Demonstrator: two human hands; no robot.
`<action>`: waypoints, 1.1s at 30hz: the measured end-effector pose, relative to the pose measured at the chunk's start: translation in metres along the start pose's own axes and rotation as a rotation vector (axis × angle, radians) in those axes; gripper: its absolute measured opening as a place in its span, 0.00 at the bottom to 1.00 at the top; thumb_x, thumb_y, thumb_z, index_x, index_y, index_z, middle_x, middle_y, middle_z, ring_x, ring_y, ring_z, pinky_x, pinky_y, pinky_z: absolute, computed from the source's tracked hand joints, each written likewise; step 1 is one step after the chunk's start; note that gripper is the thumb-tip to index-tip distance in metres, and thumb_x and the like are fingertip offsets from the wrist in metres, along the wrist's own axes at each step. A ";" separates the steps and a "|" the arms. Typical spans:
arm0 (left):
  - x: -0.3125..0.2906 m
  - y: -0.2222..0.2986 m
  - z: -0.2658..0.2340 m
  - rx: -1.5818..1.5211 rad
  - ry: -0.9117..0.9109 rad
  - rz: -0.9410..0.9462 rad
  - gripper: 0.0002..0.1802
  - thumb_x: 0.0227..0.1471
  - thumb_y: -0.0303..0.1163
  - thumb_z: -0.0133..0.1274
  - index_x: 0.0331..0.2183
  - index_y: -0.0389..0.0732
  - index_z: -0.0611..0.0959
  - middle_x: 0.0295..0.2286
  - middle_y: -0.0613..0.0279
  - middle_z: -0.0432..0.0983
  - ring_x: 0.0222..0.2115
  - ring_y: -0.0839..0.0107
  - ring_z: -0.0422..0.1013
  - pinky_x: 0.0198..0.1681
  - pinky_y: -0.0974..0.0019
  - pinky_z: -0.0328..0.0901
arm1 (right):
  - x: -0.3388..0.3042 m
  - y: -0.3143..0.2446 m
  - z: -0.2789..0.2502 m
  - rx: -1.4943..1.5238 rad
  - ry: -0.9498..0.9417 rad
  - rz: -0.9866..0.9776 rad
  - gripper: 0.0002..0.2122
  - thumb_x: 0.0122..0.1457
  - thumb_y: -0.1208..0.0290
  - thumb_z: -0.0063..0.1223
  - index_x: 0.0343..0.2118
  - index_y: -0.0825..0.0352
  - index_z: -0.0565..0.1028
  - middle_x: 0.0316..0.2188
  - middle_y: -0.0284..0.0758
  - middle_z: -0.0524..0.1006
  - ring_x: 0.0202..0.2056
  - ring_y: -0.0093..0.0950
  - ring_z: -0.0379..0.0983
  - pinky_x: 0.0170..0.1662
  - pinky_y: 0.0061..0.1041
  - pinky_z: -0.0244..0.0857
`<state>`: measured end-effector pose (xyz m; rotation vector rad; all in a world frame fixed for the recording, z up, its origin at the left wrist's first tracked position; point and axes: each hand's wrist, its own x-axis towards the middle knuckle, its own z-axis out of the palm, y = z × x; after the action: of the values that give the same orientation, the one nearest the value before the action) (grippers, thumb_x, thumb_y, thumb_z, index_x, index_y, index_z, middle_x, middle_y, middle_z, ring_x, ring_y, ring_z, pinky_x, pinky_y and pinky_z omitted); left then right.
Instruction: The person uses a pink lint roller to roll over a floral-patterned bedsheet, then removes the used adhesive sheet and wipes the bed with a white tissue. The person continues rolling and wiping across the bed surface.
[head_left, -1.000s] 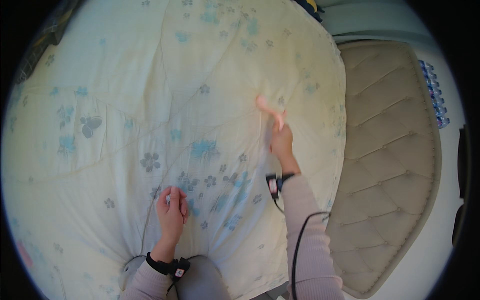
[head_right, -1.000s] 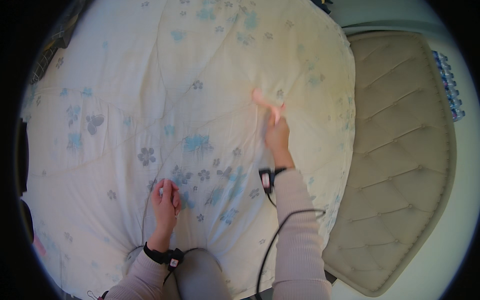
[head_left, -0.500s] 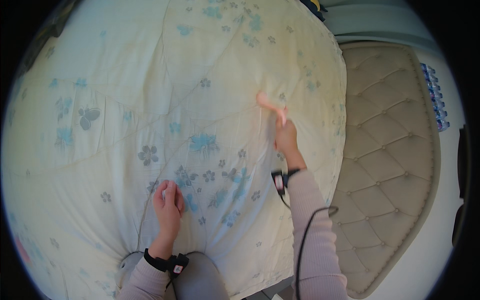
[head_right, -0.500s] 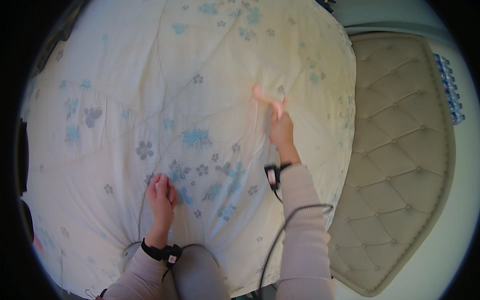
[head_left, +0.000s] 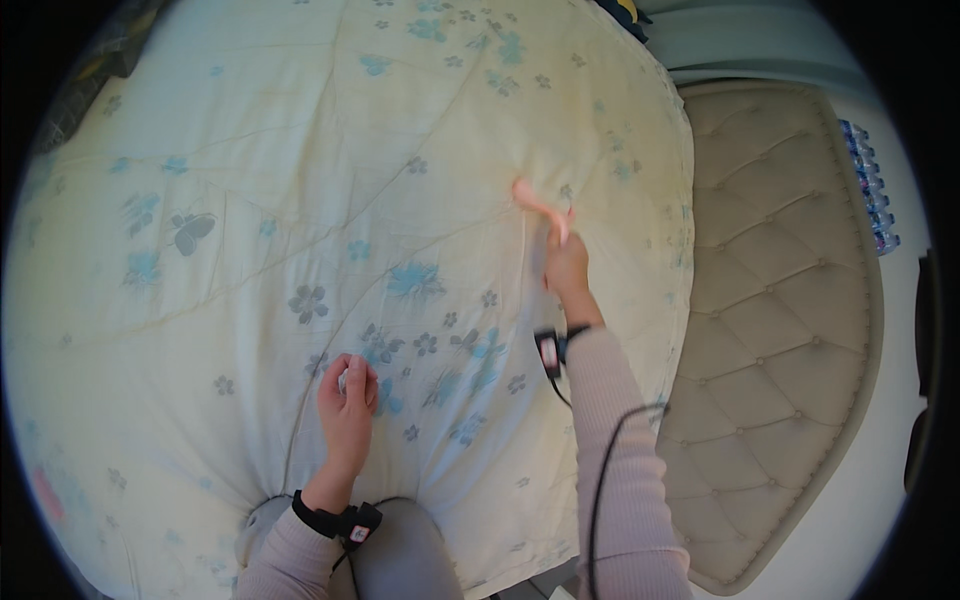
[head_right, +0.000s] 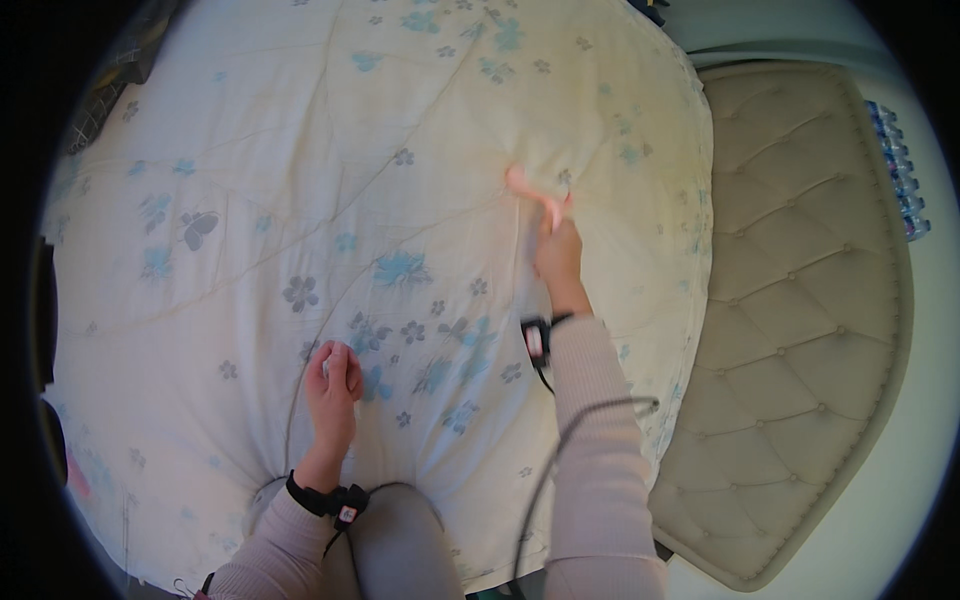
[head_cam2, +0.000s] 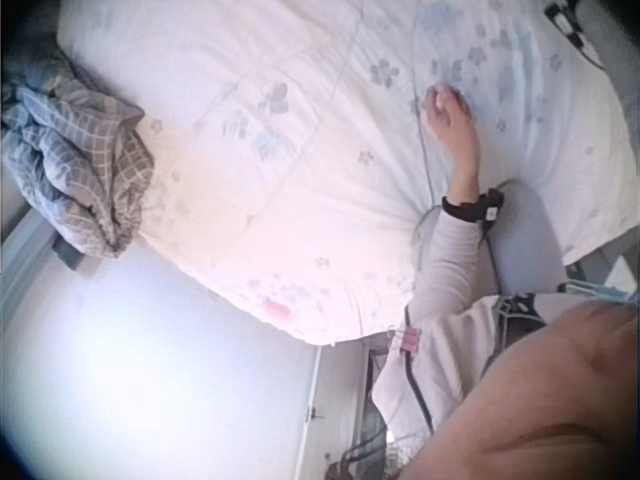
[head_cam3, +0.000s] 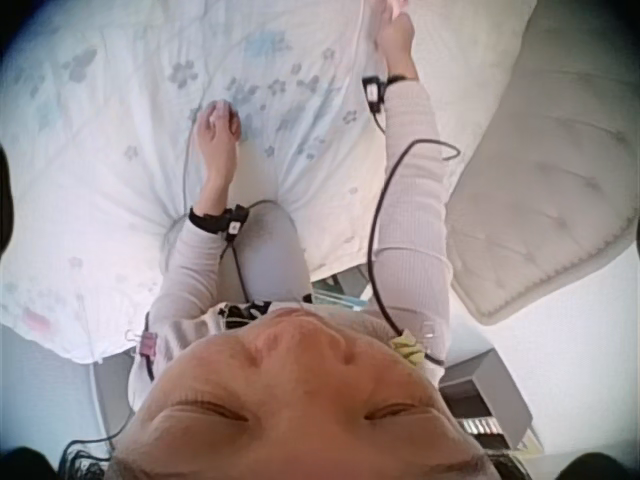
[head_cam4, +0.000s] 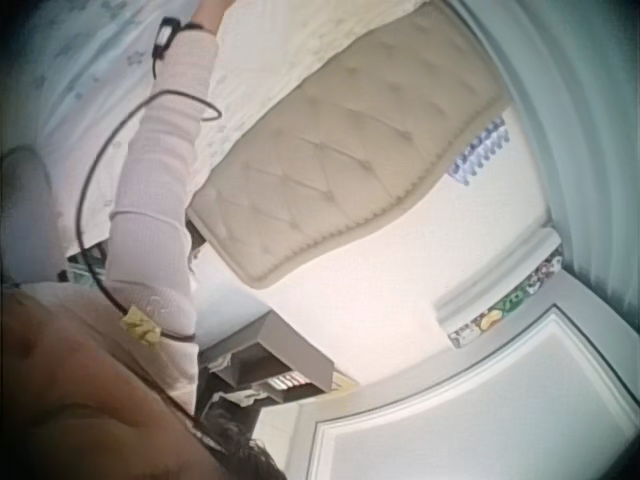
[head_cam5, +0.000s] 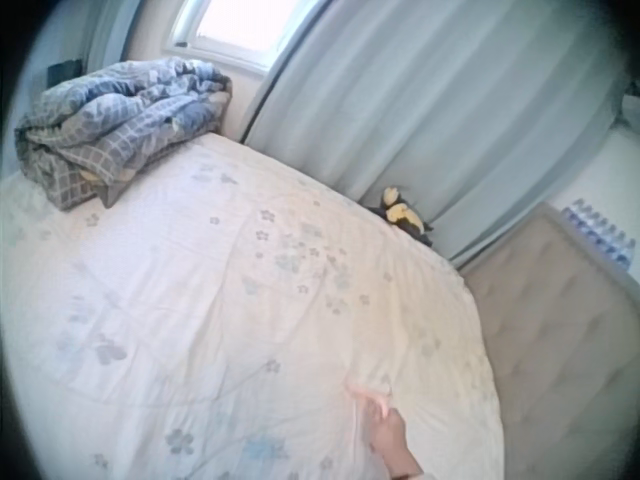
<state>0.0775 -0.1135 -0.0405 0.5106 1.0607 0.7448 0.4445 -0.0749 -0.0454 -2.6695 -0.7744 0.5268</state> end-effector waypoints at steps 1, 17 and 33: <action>-0.002 0.003 -0.001 0.024 -0.007 0.014 0.16 0.68 0.39 0.45 0.28 0.42 0.72 0.16 0.75 0.58 0.16 0.85 0.51 0.19 0.76 0.45 | 0.007 -0.008 0.007 0.097 -0.014 0.117 0.19 0.68 0.57 0.42 0.42 0.72 0.75 0.33 0.55 0.79 0.40 0.55 0.76 0.41 0.46 0.70; -0.043 0.044 -0.024 0.651 -0.151 0.064 0.10 0.63 0.35 0.53 0.34 0.38 0.82 0.20 0.67 0.73 0.20 0.84 0.63 0.23 0.75 0.56 | -0.300 0.036 -0.001 0.044 0.090 -0.149 0.13 0.63 0.61 0.53 0.32 0.66 0.70 0.23 0.46 0.77 0.26 0.49 0.74 0.28 0.44 0.65; -0.068 0.148 -0.048 0.917 -0.363 0.247 0.24 0.45 0.37 0.69 0.42 0.40 0.79 0.29 0.66 0.77 0.27 0.78 0.69 0.32 0.72 0.65 | -0.369 -0.049 0.010 0.380 0.090 -0.610 0.12 0.54 0.66 0.66 0.32 0.66 0.74 0.22 0.41 0.75 0.23 0.43 0.73 0.25 0.35 0.65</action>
<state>-0.0301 -0.0671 0.0826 1.5220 0.9606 0.3111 0.1283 -0.2404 0.0600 -1.9610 -1.2477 0.3431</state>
